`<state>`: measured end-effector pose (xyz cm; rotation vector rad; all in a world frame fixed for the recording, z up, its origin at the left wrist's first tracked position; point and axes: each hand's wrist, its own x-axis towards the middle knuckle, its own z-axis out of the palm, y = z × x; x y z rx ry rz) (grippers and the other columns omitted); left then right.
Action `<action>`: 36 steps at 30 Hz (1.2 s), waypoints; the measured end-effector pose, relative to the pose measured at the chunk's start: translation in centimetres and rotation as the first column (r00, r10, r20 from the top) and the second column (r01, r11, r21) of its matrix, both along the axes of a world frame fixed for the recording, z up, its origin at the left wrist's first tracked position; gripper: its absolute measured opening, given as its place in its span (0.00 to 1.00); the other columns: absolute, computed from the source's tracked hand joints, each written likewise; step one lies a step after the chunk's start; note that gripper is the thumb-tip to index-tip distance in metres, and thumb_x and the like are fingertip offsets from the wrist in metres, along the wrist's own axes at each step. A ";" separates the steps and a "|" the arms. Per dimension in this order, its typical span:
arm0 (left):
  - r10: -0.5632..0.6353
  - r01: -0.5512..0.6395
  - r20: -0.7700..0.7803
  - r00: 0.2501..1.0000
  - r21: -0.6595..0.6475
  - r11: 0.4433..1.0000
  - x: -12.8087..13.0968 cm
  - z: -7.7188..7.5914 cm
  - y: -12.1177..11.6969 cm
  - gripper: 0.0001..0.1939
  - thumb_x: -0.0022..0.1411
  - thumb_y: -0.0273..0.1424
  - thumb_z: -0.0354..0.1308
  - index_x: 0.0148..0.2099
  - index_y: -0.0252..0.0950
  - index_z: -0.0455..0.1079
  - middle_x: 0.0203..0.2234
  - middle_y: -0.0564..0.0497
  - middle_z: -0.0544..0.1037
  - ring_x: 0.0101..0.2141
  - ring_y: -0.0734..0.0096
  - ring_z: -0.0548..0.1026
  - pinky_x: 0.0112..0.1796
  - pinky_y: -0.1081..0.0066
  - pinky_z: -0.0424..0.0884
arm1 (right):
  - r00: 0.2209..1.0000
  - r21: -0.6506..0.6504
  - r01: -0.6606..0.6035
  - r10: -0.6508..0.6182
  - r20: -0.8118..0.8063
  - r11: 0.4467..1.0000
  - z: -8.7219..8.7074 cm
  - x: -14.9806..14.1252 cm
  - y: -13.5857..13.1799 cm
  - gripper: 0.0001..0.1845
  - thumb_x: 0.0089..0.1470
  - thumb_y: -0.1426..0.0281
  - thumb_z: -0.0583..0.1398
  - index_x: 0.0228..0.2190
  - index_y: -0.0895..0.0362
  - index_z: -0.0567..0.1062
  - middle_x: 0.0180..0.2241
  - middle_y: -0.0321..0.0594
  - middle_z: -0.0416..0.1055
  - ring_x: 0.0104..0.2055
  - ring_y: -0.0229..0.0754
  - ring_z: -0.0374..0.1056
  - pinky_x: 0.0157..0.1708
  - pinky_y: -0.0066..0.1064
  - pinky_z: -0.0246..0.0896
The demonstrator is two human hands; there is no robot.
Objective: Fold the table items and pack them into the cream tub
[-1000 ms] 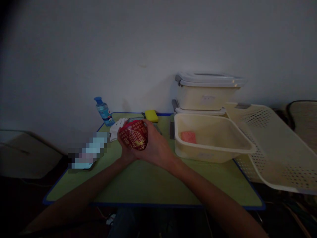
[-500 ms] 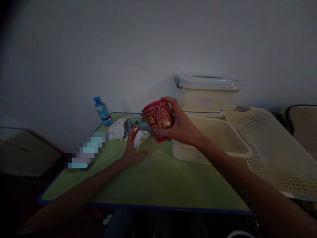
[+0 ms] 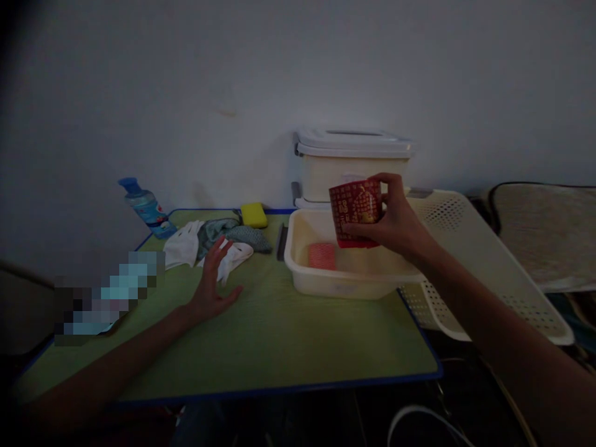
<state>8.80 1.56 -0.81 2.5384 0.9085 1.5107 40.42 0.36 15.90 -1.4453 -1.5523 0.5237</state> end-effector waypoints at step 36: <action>-0.163 0.140 -0.053 0.985 -0.302 0.943 0.1 -0.3 -0.4 0.40 0.57 0.23 0.53 0.64 0.47 0.35 0.62 0.41 0.41 0.58 0.55 0.55 0.50 0.51 0.63 | 0.745 -0.285 0.003 0.188 0.640 0.958 -5.9 3.9 1.9 0.37 0.28 0.68 0.65 0.45 0.59 0.65 0.44 0.48 0.68 0.45 0.53 0.65 0.45 0.42 0.62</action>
